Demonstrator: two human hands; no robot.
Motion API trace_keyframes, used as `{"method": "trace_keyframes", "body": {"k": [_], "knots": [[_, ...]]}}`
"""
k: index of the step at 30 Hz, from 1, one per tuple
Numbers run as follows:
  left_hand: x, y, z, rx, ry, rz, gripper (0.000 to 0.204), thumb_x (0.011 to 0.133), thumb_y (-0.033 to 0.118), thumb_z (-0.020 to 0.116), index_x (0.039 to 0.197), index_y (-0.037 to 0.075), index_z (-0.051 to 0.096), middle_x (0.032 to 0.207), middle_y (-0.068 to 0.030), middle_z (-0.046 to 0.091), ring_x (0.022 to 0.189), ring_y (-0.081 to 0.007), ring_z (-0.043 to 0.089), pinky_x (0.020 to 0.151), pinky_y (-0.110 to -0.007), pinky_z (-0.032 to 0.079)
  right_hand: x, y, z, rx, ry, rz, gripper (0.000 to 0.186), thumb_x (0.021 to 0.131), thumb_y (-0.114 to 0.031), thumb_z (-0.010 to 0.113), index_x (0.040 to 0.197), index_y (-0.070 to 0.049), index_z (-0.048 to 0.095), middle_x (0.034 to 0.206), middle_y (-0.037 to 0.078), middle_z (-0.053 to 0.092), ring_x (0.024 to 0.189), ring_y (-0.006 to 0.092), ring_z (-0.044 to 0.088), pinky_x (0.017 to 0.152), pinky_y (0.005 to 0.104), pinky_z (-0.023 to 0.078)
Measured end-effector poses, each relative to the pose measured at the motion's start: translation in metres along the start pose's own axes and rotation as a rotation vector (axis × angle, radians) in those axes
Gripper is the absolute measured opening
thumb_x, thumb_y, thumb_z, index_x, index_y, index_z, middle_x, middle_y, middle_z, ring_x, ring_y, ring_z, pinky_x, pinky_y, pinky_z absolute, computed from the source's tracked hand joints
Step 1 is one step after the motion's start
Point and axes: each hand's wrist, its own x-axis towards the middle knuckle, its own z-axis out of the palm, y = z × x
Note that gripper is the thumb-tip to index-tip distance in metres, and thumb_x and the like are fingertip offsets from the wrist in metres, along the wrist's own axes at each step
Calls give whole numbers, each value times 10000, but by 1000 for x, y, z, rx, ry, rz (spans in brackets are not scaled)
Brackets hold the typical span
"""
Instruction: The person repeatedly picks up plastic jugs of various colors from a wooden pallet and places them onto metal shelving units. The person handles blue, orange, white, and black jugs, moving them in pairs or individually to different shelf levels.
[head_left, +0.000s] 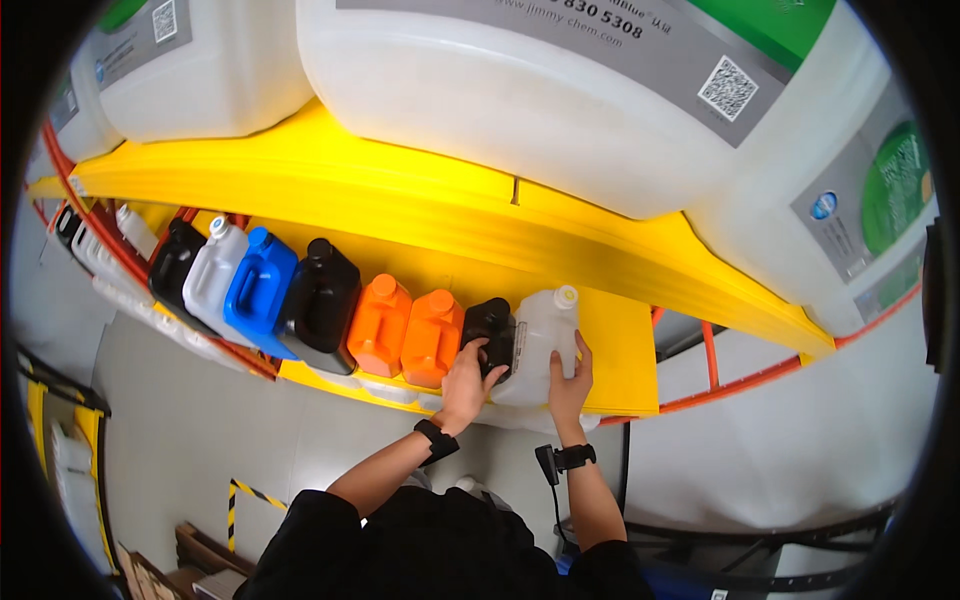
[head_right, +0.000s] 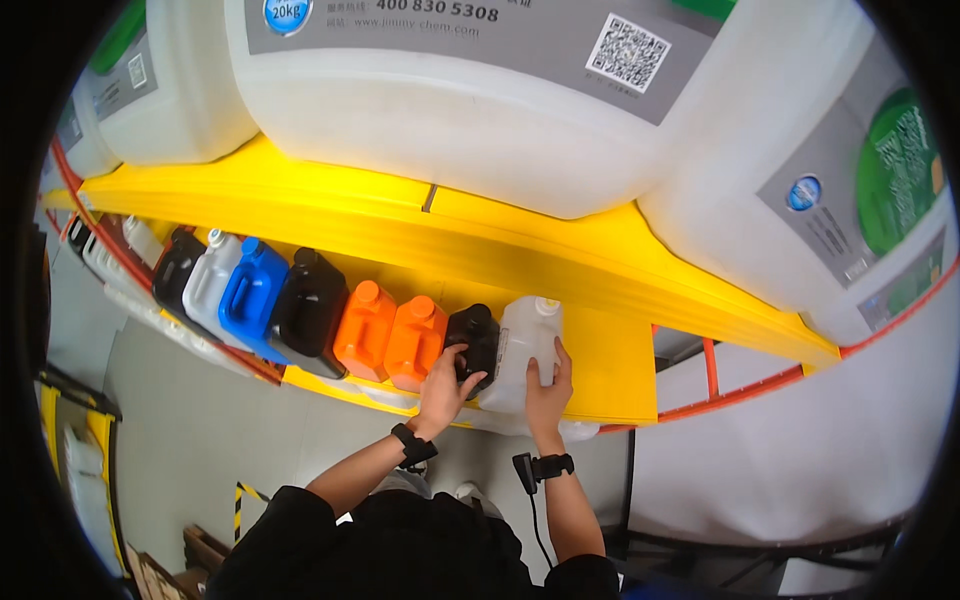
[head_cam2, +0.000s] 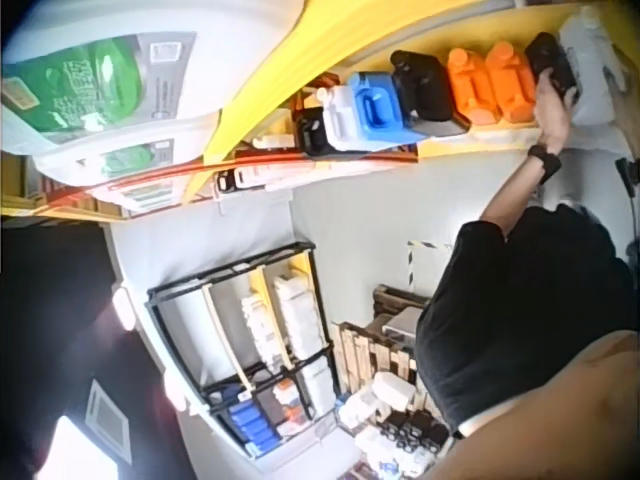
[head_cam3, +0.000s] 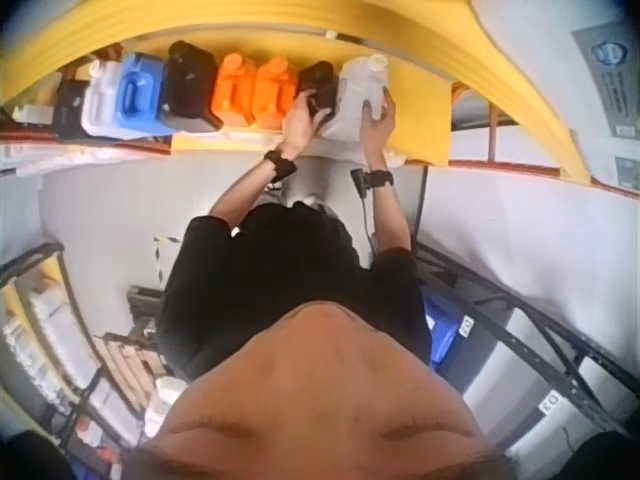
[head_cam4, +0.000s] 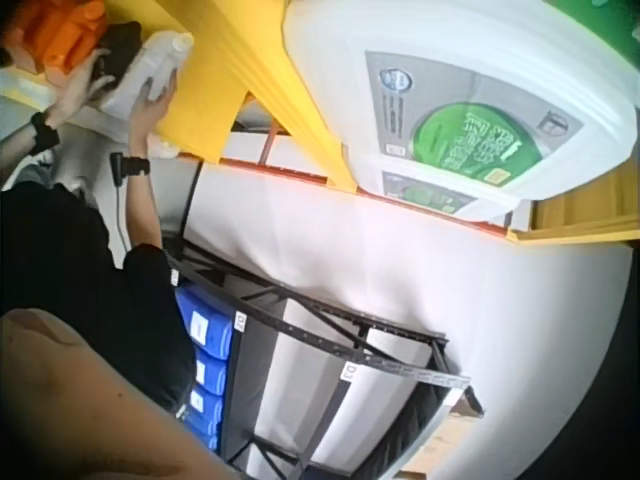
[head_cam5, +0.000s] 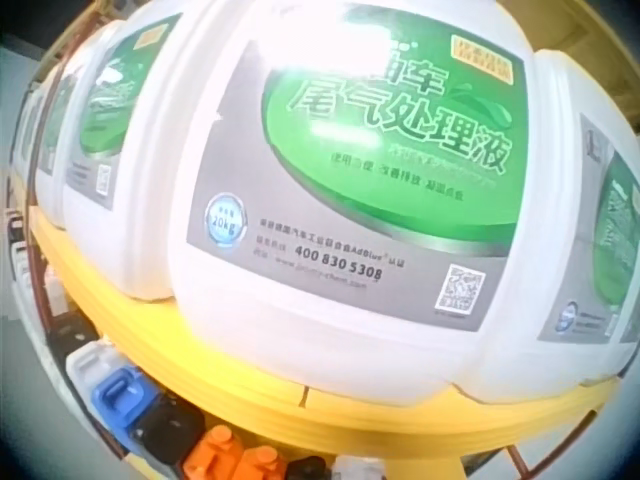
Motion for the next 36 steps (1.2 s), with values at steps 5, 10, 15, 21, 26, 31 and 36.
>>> {"method": "trace_keyframes", "body": {"k": [5, 10, 15, 21, 26, 31, 36], "knots": [[-23, -1, -4, 58, 243, 67, 503, 870, 285, 741, 1256, 53, 517, 956, -136, 616, 875, -338, 624, 759, -402, 515, -5, 13, -10, -145, -134, -65, 622, 906, -163, 701, 1436, 0, 419, 1428, 164, 476, 1321, 278, 449, 1118, 385, 324], [-126, -39, -30, 73, 44, -264, 329, 965, 333, 584, 1205, 110, 553, 972, -150, 641, 879, -336, 656, 764, -425, 521, -68, 23, -51, -252, 29, -369, 573, 908, -161, 705, 1381, 16, 433, 1272, 166, 544, 1123, 305, 542, 913, 397, 434], [-366, -145, -31, 290, 253, -914, 320, 927, 330, 599, 1165, 118, 615, 1020, -186, 691, 948, -370, 665, 834, -452, 527, -132, 83, -52, 12, -888, 43, 535, 893, -38, 668, 1377, 3, 442, 983, 115, 609, 858, 186, 594, 785, 293, 480], [-665, -116, 16, 257, 584, -1889, 356, 833, 293, 554, 1001, 26, 720, 1095, -232, 688, 1046, -403, 657, 905, -472, 527, -177, 235, -21, -377, -1670, -91, 452, 823, -146, 745, 1211, 25, 587, 821, 101, 693, 739, 191, 675, 698, 303, 540], [-774, -59, 112, 71, 875, -1884, 375, 833, 349, 580, 954, 36, 749, 984, -229, 709, 988, -398, 671, 903, -464, 526, -208, 303, -3, -588, -1858, 133, 400, 825, -159, 719, 1178, -3, 613, 845, 114, 707, 713, 207, 694, 611, 313, 549], [-824, -34, 209, -580, 951, -1953, 401, 848, 407, 605, 1025, 70, 733, 948, -78, 750, 729, -165, 707, 566, -342, 532, -269, 290, 21, -741, -1936, 211, 355, 848, -160, 693, 1167, -27, 615, 871, 115, 711, 728, 206, 698, 599, 303, 548], [-875, -25, 227, -748, 1180, -1916, 364, 861, 361, 594, 1029, 68, 730, 931, -52, 757, 740, -180, 712, 585, -346, 536, -363, 242, 55, -794, -2005, 209, 331, 855, -163, 683, 1152, -33, 618, 871, 113, 710, 724, 208, 698, 596, 303, 548]]}}
